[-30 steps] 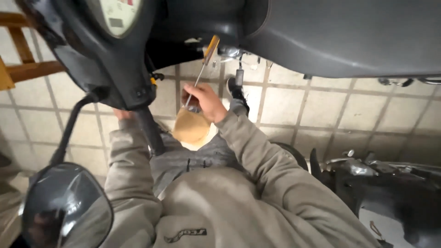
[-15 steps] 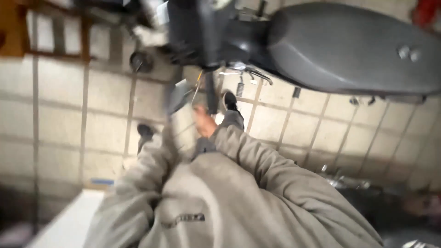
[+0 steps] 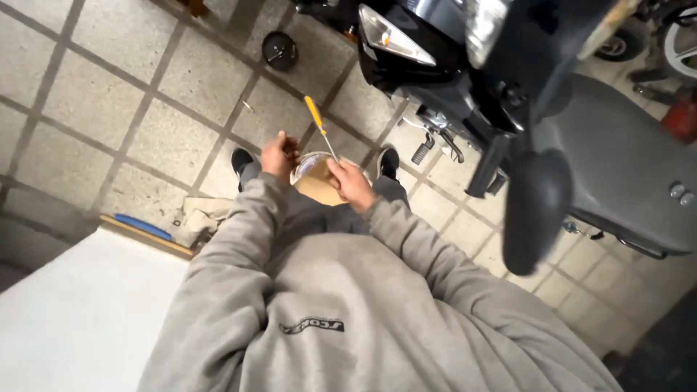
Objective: Disassembling the front fairing and components of a motorcycle using a screwdriver.
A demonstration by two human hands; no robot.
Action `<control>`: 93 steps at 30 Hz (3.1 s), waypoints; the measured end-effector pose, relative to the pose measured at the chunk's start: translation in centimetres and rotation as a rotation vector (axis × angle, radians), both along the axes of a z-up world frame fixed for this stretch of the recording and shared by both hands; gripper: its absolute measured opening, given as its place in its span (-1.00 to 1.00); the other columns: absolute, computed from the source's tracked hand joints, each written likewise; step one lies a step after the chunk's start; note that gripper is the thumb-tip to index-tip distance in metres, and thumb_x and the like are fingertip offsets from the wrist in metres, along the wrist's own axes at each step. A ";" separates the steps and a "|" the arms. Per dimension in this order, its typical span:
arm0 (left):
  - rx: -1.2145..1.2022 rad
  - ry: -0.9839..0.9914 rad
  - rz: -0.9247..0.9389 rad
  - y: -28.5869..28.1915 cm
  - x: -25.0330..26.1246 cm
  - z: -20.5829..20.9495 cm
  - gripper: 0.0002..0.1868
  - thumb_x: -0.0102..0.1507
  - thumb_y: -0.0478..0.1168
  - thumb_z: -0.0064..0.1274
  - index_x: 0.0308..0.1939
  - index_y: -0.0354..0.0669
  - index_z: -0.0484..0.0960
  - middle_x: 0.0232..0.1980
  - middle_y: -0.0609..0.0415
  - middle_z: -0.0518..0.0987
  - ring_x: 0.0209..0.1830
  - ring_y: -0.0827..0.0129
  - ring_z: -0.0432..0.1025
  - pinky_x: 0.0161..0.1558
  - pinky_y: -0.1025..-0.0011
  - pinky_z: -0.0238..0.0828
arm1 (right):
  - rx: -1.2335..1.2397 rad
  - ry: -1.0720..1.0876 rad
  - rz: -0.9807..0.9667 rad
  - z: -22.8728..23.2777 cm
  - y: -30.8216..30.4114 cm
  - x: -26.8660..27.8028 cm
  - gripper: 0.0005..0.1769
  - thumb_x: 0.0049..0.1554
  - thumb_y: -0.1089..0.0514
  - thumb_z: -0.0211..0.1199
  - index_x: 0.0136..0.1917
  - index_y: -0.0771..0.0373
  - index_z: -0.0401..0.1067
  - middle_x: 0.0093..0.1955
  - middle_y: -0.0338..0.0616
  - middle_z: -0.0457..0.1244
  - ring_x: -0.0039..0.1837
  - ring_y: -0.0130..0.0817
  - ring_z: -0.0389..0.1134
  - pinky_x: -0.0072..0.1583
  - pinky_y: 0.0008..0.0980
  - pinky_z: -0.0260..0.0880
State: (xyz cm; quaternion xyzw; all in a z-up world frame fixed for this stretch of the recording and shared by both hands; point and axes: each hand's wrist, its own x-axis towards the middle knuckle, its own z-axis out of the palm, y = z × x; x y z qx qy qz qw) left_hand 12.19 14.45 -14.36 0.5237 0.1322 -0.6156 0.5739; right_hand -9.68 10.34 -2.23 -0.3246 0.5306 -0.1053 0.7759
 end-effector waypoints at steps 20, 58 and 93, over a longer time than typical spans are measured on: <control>0.276 -0.348 -0.221 -13.3 14.7 -35.0 -0.80 0.25 -0.30 0.04 -0.09 -0.24 0.69 -0.44 0.09 0.56 -0.54 0.40 0.43 -0.51 0.40 0.41 | -0.796 0.809 0.449 -10.5 -1.0 -8.5 -0.66 0.32 -0.01 0.16 -0.20 0.25 0.33 -0.32 0.15 0.20 -0.24 0.20 0.23 -0.20 0.01 0.21; -0.062 -0.188 -0.571 -2.1 11.8 -8.8 -0.41 0.30 0.06 0.13 0.27 -0.31 0.56 0.14 -0.07 0.63 0.06 0.26 0.51 0.06 0.27 0.48 | -0.487 0.414 -0.163 -14.6 -0.7 -2.3 -0.71 0.33 0.07 0.06 -0.07 0.29 0.46 -0.21 -0.22 0.27 -0.13 -0.47 0.25 -0.05 -0.45 0.30; -0.483 -0.194 0.165 5.4 43.6 39.1 -0.65 0.45 -0.13 -0.05 0.15 -0.38 0.51 -0.01 -0.07 0.61 -0.09 0.24 0.55 -0.02 0.26 0.54 | -0.678 -0.163 0.688 33.1 -10.0 43.5 -0.74 0.24 0.17 0.21 0.15 0.32 0.53 -0.08 -0.07 0.40 -0.07 -0.34 0.35 -0.02 -0.33 0.36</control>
